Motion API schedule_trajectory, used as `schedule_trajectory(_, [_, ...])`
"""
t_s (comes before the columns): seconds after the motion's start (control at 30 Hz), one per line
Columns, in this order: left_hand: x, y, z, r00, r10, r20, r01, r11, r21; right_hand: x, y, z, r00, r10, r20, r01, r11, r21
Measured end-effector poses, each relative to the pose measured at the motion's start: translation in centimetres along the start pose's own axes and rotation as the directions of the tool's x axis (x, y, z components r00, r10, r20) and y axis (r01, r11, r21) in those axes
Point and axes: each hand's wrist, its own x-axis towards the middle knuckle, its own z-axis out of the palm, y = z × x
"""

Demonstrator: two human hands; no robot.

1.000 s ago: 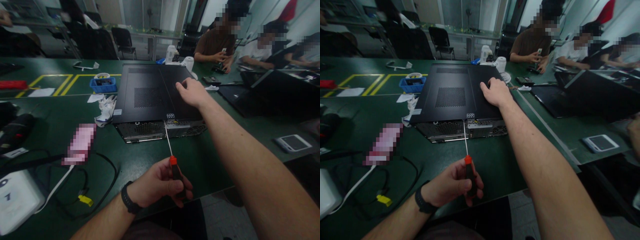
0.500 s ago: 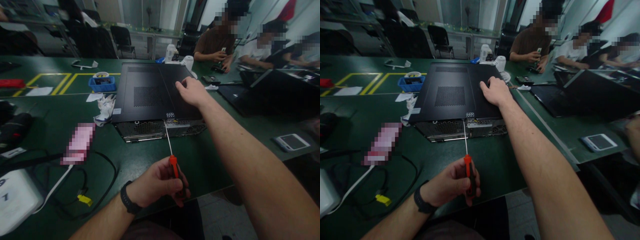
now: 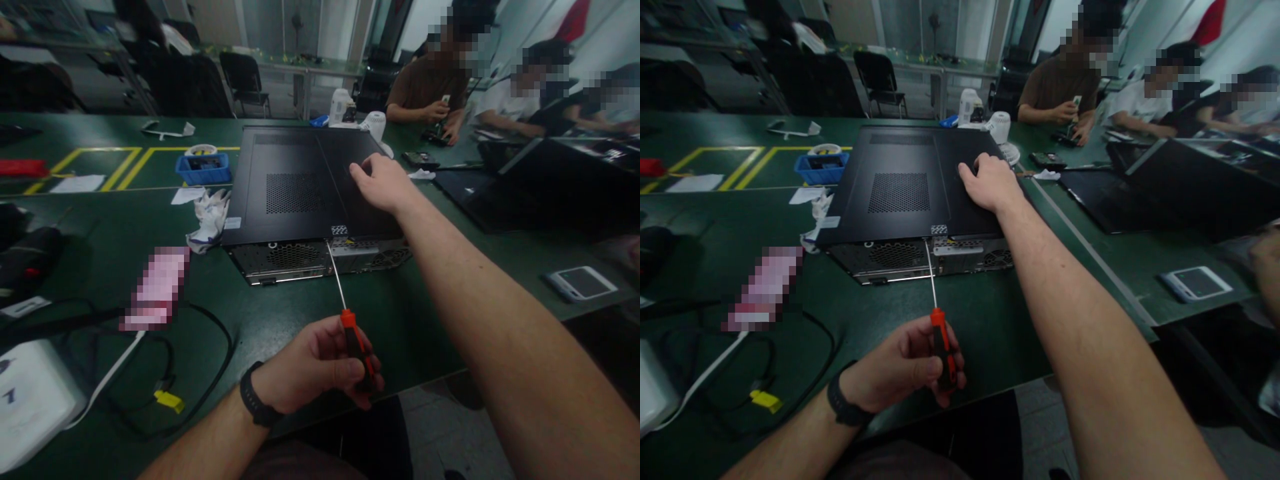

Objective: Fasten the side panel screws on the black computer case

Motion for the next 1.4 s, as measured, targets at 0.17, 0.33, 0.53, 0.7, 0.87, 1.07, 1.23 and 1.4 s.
schedule_trajectory(0.17, [0.16,-0.39,-0.26,0.999,0.035,0.014,-0.036,0.999,0.024,-0.04,-0.05,0.04,1.000,-0.003,-0.004,0.003,1.000,-0.009])
schedule_trajectory(0.33, [0.00,-0.12,0.11,1.000,0.016,0.013,-0.016,1.000,0.001,0.00,-0.01,0.04,1.000,-0.005,-0.019,0.005,1.000,-0.013])
schedule_trajectory(0.53, [-0.35,0.25,0.27,0.999,-0.031,0.030,0.032,0.999,-0.027,0.07,-0.03,0.05,1.000,0.001,-0.004,-0.001,1.000,-0.011])
schedule_trajectory(0.7, [-0.19,-0.13,0.03,1.000,-0.009,0.009,0.009,1.000,0.004,0.04,0.03,0.14,1.000,-0.005,-0.011,0.005,1.000,-0.014])
schedule_trajectory(0.87, [0.12,-0.22,0.02,1.000,0.021,-0.002,-0.021,0.998,0.067,0.08,0.16,0.20,1.000,-0.007,-0.022,0.007,1.000,-0.015])
schedule_trajectory(1.07, [-0.05,-0.13,-0.02,1.000,0.013,0.015,-0.014,1.000,0.023,0.13,0.08,0.13,1.000,0.005,0.007,-0.005,1.000,-0.009])
schedule_trajectory(1.23, [-0.28,0.26,0.31,1.000,-0.019,0.006,0.019,1.000,0.019,-0.07,-0.09,0.05,1.000,0.000,-0.014,0.000,1.000,-0.017])
schedule_trajectory(1.4, [-0.04,0.07,0.12,1.000,0.003,-0.012,-0.002,1.000,0.031,-0.28,-0.26,-0.14,1.000,0.005,-0.010,-0.005,1.000,-0.017])
